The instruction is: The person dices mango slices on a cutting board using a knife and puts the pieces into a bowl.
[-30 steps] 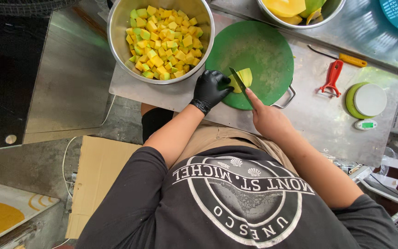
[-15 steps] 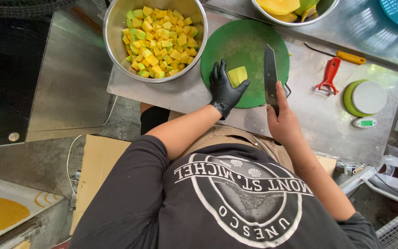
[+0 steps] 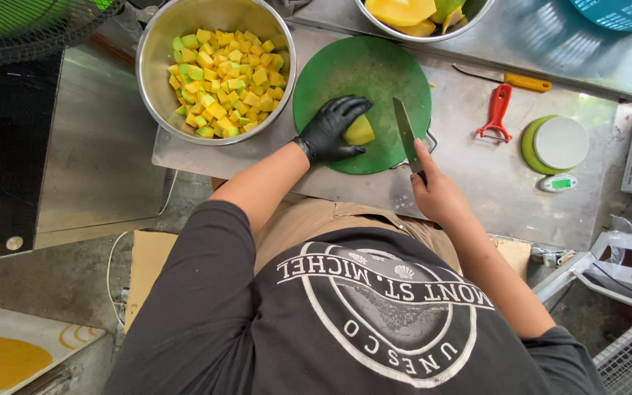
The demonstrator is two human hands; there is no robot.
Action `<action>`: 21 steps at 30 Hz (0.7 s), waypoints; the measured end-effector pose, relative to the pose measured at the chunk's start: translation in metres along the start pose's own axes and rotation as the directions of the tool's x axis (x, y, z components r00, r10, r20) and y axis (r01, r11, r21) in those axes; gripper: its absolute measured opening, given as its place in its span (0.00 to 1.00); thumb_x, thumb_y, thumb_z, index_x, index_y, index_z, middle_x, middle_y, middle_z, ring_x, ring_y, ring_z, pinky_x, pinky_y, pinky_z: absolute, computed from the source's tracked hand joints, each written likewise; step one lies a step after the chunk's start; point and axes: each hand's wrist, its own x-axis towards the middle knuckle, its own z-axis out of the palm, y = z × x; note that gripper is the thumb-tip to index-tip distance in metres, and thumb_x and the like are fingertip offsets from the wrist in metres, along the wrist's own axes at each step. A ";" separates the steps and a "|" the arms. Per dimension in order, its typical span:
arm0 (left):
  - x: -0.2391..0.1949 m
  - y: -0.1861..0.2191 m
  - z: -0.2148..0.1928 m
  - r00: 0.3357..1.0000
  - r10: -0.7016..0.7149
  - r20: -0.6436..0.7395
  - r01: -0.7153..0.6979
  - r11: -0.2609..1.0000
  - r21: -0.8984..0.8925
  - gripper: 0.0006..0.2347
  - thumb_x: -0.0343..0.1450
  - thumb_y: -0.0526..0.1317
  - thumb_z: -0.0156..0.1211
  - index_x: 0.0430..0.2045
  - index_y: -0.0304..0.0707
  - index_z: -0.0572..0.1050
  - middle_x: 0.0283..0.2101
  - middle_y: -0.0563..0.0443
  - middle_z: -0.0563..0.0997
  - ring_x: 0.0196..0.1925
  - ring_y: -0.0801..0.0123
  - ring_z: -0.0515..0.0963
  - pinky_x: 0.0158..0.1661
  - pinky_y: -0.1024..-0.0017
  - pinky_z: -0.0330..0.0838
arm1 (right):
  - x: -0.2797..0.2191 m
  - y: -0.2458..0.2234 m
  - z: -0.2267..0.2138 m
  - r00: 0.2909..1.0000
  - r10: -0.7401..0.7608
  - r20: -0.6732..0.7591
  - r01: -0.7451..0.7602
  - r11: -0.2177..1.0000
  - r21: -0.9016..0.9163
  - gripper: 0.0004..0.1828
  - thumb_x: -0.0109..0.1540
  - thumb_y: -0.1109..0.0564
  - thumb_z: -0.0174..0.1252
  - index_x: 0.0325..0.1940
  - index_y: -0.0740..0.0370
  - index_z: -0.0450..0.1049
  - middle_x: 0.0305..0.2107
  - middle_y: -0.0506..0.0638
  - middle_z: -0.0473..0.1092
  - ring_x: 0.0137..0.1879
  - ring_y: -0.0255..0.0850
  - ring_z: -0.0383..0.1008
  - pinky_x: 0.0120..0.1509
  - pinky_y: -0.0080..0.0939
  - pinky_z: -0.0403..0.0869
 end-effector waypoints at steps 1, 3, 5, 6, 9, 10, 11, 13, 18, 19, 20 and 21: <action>-0.010 0.006 -0.004 0.985 -0.139 -0.100 0.139 0.990 -0.015 0.39 0.59 0.53 0.74 0.64 0.36 0.66 0.62 0.38 0.70 0.64 0.45 0.69 0.64 0.53 0.60 | 0.005 -0.004 0.000 0.999 -0.031 0.029 0.033 0.997 -0.068 0.40 0.66 0.51 0.51 0.80 0.34 0.46 0.46 0.71 0.74 0.51 0.70 0.74 0.55 0.63 0.71; -0.026 0.017 -0.006 0.957 -0.267 -0.115 0.268 0.963 -0.003 0.39 0.58 0.53 0.74 0.63 0.36 0.66 0.62 0.39 0.71 0.63 0.45 0.69 0.63 0.54 0.60 | 0.018 -0.015 0.001 0.998 -0.024 0.063 0.032 0.993 -0.115 0.39 0.67 0.51 0.50 0.81 0.33 0.46 0.42 0.71 0.75 0.48 0.70 0.75 0.54 0.64 0.71; -0.035 0.018 -0.002 0.914 -0.386 -0.127 0.390 0.921 0.005 0.39 0.58 0.53 0.75 0.63 0.37 0.67 0.61 0.39 0.71 0.62 0.46 0.69 0.63 0.55 0.61 | 0.026 -0.028 0.006 0.995 -0.011 0.095 0.026 0.987 -0.160 0.39 0.68 0.52 0.48 0.82 0.33 0.45 0.38 0.71 0.76 0.46 0.69 0.75 0.53 0.65 0.71; -0.038 0.019 0.004 0.904 -0.397 -0.158 0.401 0.916 -0.007 0.35 0.61 0.52 0.74 0.63 0.39 0.69 0.60 0.42 0.74 0.62 0.48 0.70 0.64 0.56 0.62 | 0.027 -0.033 0.010 0.992 -0.042 0.119 0.068 0.971 -0.228 0.38 0.68 0.51 0.49 0.81 0.31 0.46 0.37 0.70 0.75 0.44 0.68 0.76 0.51 0.65 0.71; -0.041 0.016 0.010 0.892 -0.413 -0.185 0.415 0.909 -0.028 0.29 0.65 0.51 0.72 0.61 0.41 0.74 0.59 0.45 0.77 0.62 0.51 0.71 0.65 0.58 0.65 | 0.026 -0.042 0.012 0.986 -0.076 0.147 0.119 0.944 -0.309 0.38 0.68 0.51 0.48 0.80 0.30 0.47 0.34 0.68 0.75 0.42 0.67 0.76 0.49 0.65 0.72; -0.039 0.015 0.009 0.893 -0.410 -0.183 0.411 0.911 -0.034 0.28 0.65 0.50 0.71 0.59 0.41 0.76 0.59 0.46 0.78 0.62 0.52 0.72 0.64 0.59 0.66 | 0.027 -0.044 0.010 0.987 -0.082 0.139 0.124 0.938 -0.323 0.37 0.68 0.51 0.48 0.81 0.31 0.46 0.34 0.67 0.76 0.41 0.67 0.76 0.48 0.64 0.72; -0.038 0.015 0.007 0.891 -0.412 -0.190 0.413 0.910 -0.037 0.28 0.65 0.50 0.71 0.59 0.41 0.76 0.59 0.46 0.78 0.62 0.52 0.72 0.64 0.59 0.66 | 0.026 -0.046 0.006 0.986 -0.086 0.140 0.128 0.935 -0.329 0.37 0.68 0.51 0.48 0.81 0.31 0.46 0.34 0.67 0.76 0.41 0.67 0.76 0.48 0.64 0.72; -0.038 0.018 0.002 0.895 -0.378 -0.238 0.375 0.925 -0.062 0.29 0.63 0.52 0.73 0.57 0.37 0.76 0.57 0.44 0.78 0.59 0.52 0.74 0.61 0.58 0.68 | 0.025 -0.050 -0.004 0.989 -0.083 0.121 0.117 0.943 -0.310 0.37 0.67 0.51 0.48 0.80 0.30 0.47 0.33 0.67 0.76 0.41 0.67 0.76 0.47 0.65 0.72; -0.033 0.029 0.001 0.856 -0.440 -0.272 0.422 0.898 -0.124 0.27 0.61 0.53 0.75 0.50 0.37 0.79 0.53 0.46 0.81 0.56 0.55 0.77 0.58 0.61 0.71 | 0.023 -0.065 -0.017 0.974 -0.070 0.215 0.146 0.920 -0.363 0.37 0.68 0.50 0.47 0.80 0.30 0.46 0.33 0.67 0.76 0.40 0.66 0.76 0.47 0.64 0.73; -0.031 0.029 0.001 0.853 -0.440 -0.282 0.427 0.898 -0.109 0.25 0.60 0.52 0.75 0.46 0.37 0.81 0.52 0.46 0.82 0.54 0.55 0.78 0.56 0.61 0.71 | 0.025 -0.068 -0.019 0.967 -0.062 0.246 0.157 0.908 -0.388 0.37 0.67 0.50 0.47 0.80 0.29 0.46 0.33 0.67 0.76 0.40 0.66 0.77 0.47 0.64 0.73; -0.030 0.028 0.002 0.851 -0.444 -0.282 0.429 0.896 -0.115 0.25 0.60 0.52 0.75 0.46 0.37 0.81 0.52 0.46 0.82 0.54 0.55 0.78 0.56 0.61 0.71 | 0.026 -0.069 -0.020 0.966 -0.059 0.250 0.157 0.907 -0.392 0.37 0.67 0.50 0.47 0.80 0.29 0.46 0.33 0.67 0.76 0.40 0.66 0.77 0.47 0.64 0.73; -0.030 0.027 0.004 0.847 -0.455 -0.274 0.438 0.890 -0.123 0.23 0.60 0.51 0.75 0.45 0.38 0.81 0.51 0.48 0.82 0.54 0.56 0.78 0.56 0.61 0.72 | 0.028 -0.070 -0.021 0.964 -0.041 0.264 0.149 0.903 -0.402 0.38 0.67 0.51 0.47 0.80 0.30 0.45 0.33 0.67 0.76 0.40 0.66 0.77 0.47 0.64 0.73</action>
